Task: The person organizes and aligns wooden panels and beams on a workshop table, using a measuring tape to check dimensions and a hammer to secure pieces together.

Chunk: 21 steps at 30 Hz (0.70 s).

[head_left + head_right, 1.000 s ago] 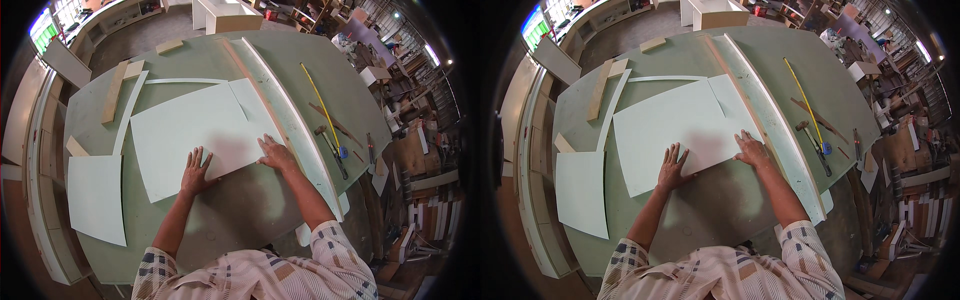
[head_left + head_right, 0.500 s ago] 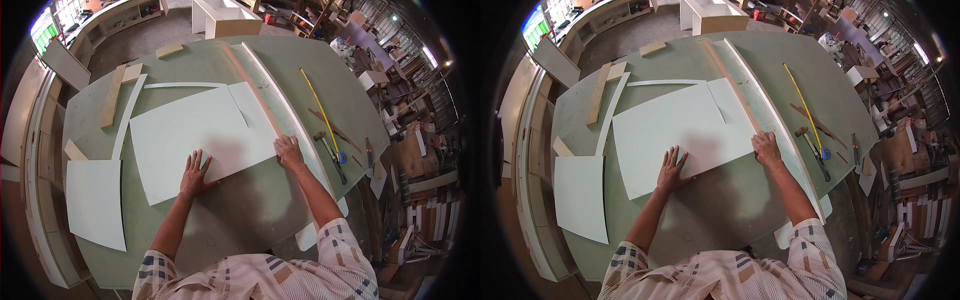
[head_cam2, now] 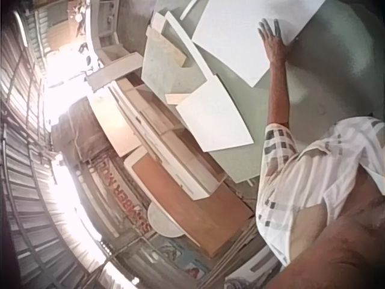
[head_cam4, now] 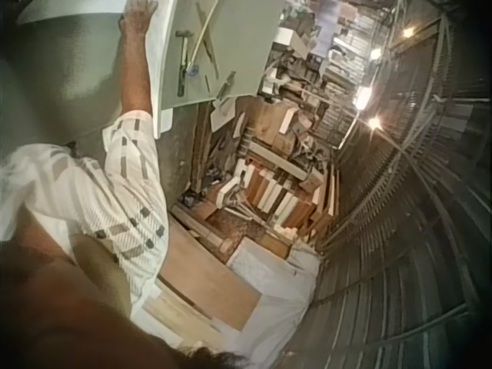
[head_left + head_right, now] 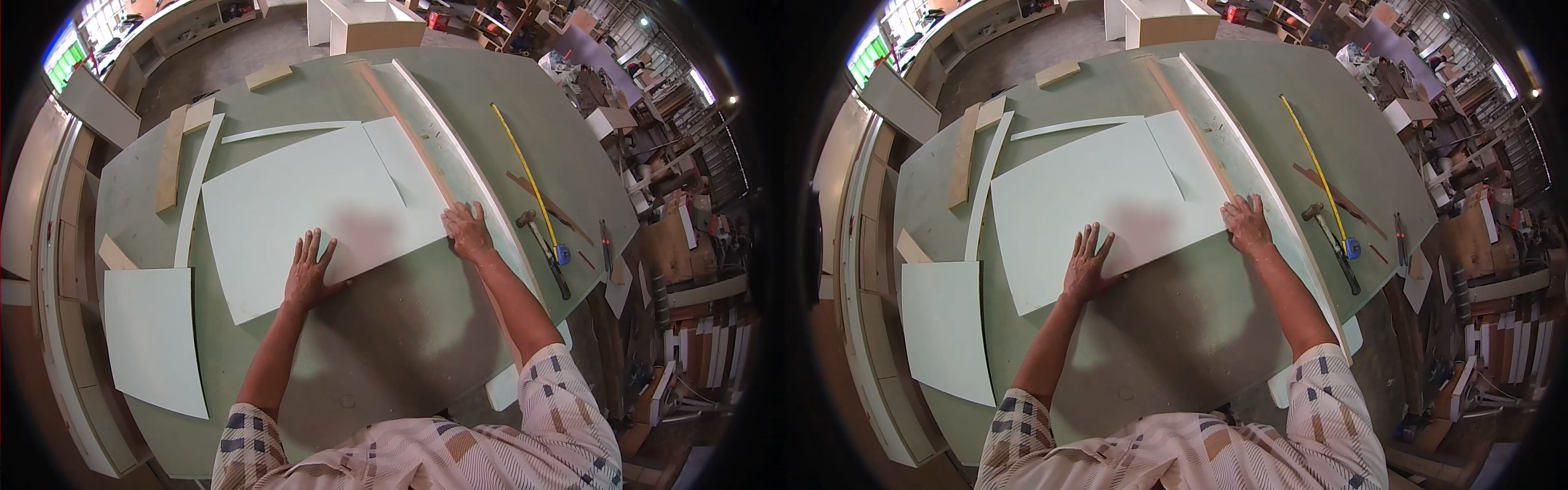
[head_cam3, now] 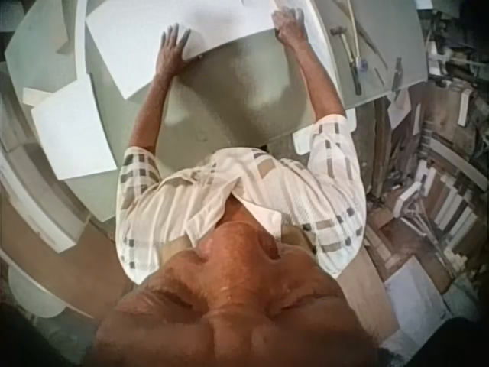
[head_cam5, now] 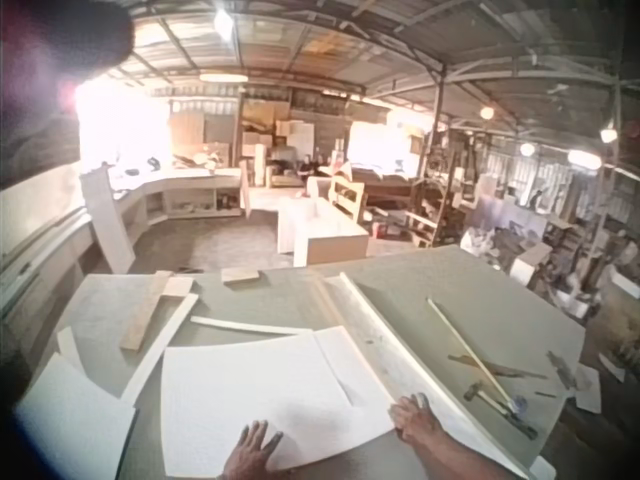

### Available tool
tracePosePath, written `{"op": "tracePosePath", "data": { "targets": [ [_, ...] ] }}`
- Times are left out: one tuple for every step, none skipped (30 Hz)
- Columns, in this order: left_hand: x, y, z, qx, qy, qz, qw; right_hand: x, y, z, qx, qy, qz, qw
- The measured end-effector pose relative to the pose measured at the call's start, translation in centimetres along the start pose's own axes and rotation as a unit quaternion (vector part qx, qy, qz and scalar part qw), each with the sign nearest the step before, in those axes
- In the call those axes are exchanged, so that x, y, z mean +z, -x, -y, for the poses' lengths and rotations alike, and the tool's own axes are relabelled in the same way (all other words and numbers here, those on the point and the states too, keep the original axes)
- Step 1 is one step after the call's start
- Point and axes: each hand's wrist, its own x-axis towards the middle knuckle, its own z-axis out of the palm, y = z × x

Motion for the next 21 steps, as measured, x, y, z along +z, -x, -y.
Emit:
{"op": "tracePosePath", "data": {
  "targets": [
    [0.0, -0.3, 0.2, -0.001, 0.000, 0.001, 1.000, 0.1, -0.3, -0.1, -0.001, -0.001, 0.001, 1.000],
    [0.0, -0.6, 0.4, 0.001, -0.001, -0.001, 1.000, 0.2, -0.6, -0.2, 0.003, -0.005, -0.005, 1.000],
    [-0.1, -0.8, 0.6, 0.003, -0.003, -0.002, 1.000, 0.3, -1.0, -0.3, 0.006, -0.010, -0.012, 1.000],
    [-0.1, -1.1, 0.8, 0.001, -0.002, -0.001, 1.000, 0.3, -1.3, -0.3, 0.005, -0.011, -0.010, 1.000],
    [-0.1, -1.2, 1.0, 0.002, 0.003, -0.005, 1.000, 0.4, -1.6, -0.3, 0.008, -0.010, -0.004, 1.000],
    [-0.1, -1.4, 1.2, 0.003, 0.007, -0.010, 1.000, 0.3, -1.8, -0.3, 0.010, -0.009, 0.002, 1.000],
    [-0.1, -1.6, 1.4, 0.003, 0.008, -0.009, 1.000, 0.3, -2.1, -0.2, 0.009, -0.009, 0.003, 1.000],
    [-0.1, -1.8, 1.6, 0.003, 0.007, -0.011, 1.000, 0.3, -2.4, -0.2, 0.012, -0.015, 0.004, 1.000],
    [0.0, -2.0, 1.8, 0.003, 0.006, -0.014, 1.000, 0.4, -2.6, -0.3, 0.016, -0.020, 0.004, 1.000],
    [0.1, -2.2, 1.9, 0.002, 0.007, -0.013, 1.000, 0.5, -2.8, -0.4, 0.016, -0.020, 0.005, 1.000],
    [0.1, -2.4, 2.1, 0.002, 0.000, -0.012, 1.000, 0.6, -3.1, -0.4, 0.016, -0.016, 0.004, 1.000],
    [0.1, -2.6, 2.2, 0.002, -0.008, -0.012, 1.000, 0.6, -3.3, -0.5, 0.016, -0.012, 0.003, 1.000],
    [0.1, -2.7, 2.3, 0.002, -0.007, -0.011, 1.000, 0.6, -3.5, -0.5, 0.015, -0.013, 0.004, 1.000],
    [0.1, -2.8, 2.5, 0.002, -0.002, -0.013, 1.000, 0.6, -3.8, -0.5, 0.016, -0.015, 0.007, 1.000],
    [0.1, -2.9, 2.6, 0.002, 0.003, -0.016, 1.000, 0.6, -3.9, -0.5, 0.017, -0.017, 0.010, 1.000],
    [0.0, -3.0, 2.7, 0.002, 0.003, -0.014, 1.000, 0.5, -4.1, -0.5, 0.017, -0.018, 0.011, 1.000],
    [-0.1, -3.1, 2.8, 0.001, 0.002, -0.014, 1.000, 0.5, -4.3, -0.4, 0.016, -0.016, 0.012, 1.000],
    [-0.1, -3.3, 2.9, 0.002, 0.002, -0.014, 1.000, 0.6, -4.4, -0.6, 0.016, -0.014, 0.013, 1.000],
    [-0.1, -3.4, 2.9, 0.002, 0.003, -0.013, 1.000, 0.8, -4.5, -0.7, 0.016, -0.014, 0.013, 1.000],
    [-0.1, -3.6, 3.0, 0.002, 0.003, -0.013, 1.000, 0.9, -4.7, -0.7, 0.017, -0.013, 0.003, 1.000],
    [-0.2, -3.7, 3.0, 0.001, 0.003, -0.013, 1.000, 1.1, -4.8, -0.8, 0.017, -0.012, -0.008, 1.000]
  ]
}}
